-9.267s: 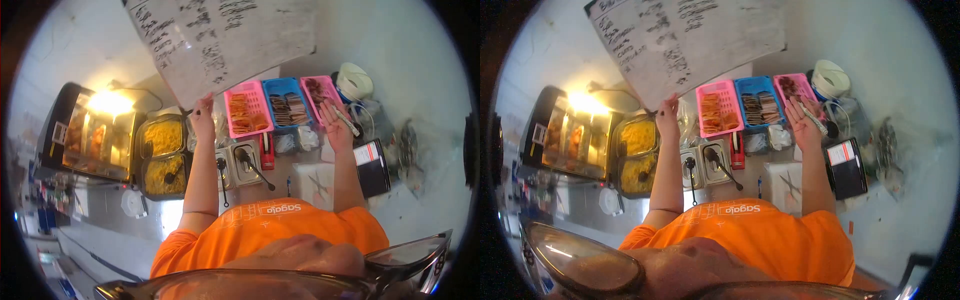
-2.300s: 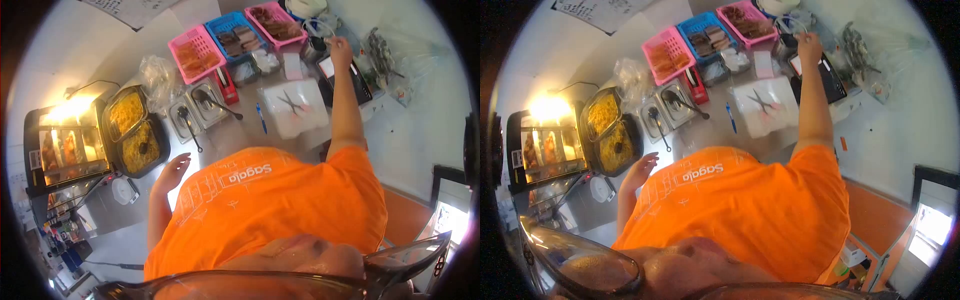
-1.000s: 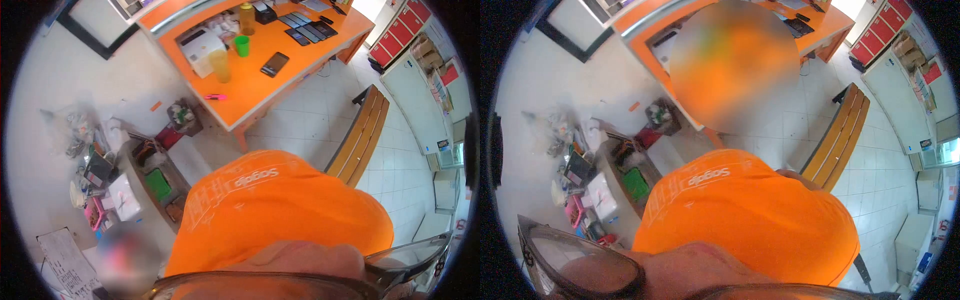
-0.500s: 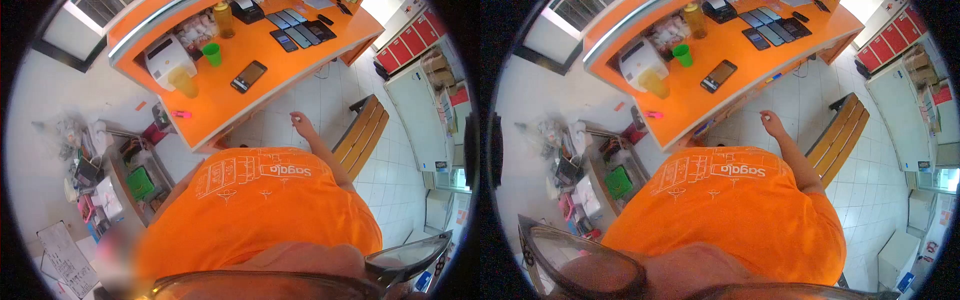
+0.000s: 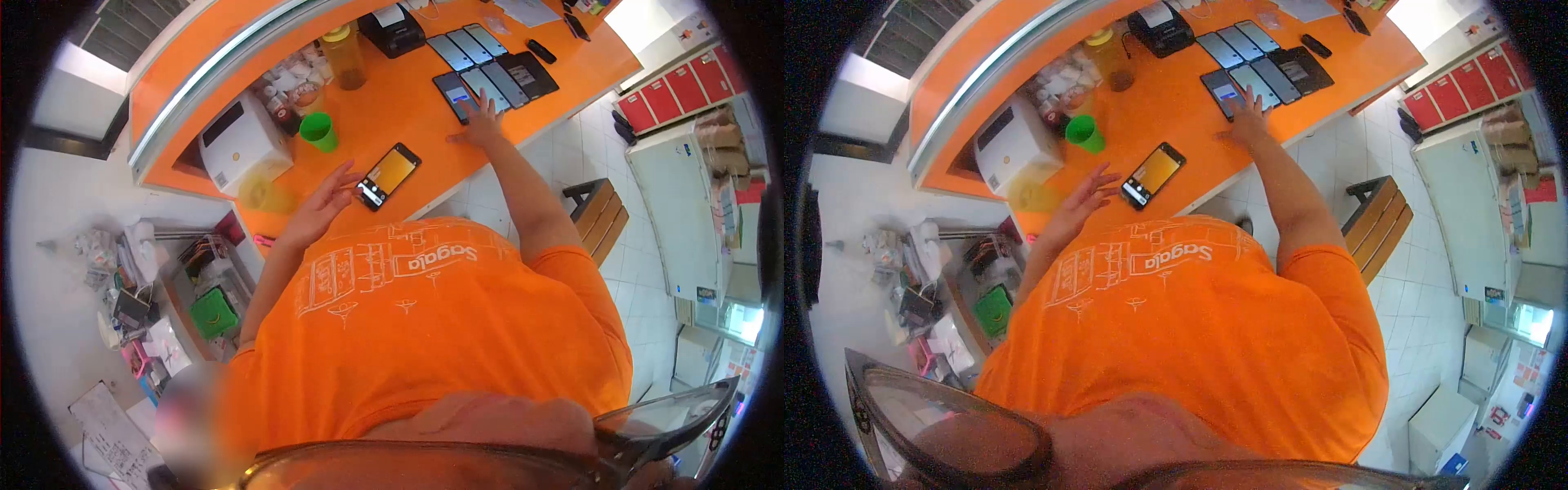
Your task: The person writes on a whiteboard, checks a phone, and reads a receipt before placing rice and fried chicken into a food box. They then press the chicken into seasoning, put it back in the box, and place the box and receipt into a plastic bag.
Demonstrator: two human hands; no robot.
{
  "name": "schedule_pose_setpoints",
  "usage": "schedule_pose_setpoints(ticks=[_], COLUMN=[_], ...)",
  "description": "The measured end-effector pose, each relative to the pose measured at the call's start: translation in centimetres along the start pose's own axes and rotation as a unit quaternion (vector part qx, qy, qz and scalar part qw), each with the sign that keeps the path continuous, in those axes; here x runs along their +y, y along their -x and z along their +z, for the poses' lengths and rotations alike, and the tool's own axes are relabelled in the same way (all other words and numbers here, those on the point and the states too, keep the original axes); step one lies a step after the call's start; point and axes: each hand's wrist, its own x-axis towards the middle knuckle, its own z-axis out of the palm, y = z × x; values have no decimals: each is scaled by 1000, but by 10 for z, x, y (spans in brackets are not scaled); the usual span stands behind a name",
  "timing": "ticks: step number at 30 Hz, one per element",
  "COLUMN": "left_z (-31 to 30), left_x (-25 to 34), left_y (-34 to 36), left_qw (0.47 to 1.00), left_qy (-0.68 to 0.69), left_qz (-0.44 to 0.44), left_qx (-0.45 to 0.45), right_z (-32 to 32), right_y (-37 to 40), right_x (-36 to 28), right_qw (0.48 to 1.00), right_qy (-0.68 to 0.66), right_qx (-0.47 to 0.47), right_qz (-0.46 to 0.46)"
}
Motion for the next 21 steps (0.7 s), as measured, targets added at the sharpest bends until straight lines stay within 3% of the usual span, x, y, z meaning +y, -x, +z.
schedule_pose_setpoints(ticks=[6, 11, 15, 17, 21], left_z=[23, 65, 66, 59, 43], left_x=[-35, -9, 0, 10, 37], left_y=[-51, -103, -169, -206, -268], left_qw=[995, 979, 972, 968, 963], left_qy=[14, 39, -25, -51, -168], left_qz=[-48, -112, -109, -116, -42], left_qx=[88, 165, 205, 216, 205], right_z=[12, 4, -20, -63, -84], right_y=[-30, -56, -157, -206, -290], right_x=[23, 36, -8, -53, -117], right_qw=[996, 980, 912, 915, 925], right_qy=[-14, -80, -134, 27, 96], right_qx=[-8, 27, 112, 135, 198], right_qz=[-83, -183, -371, -379, -308])
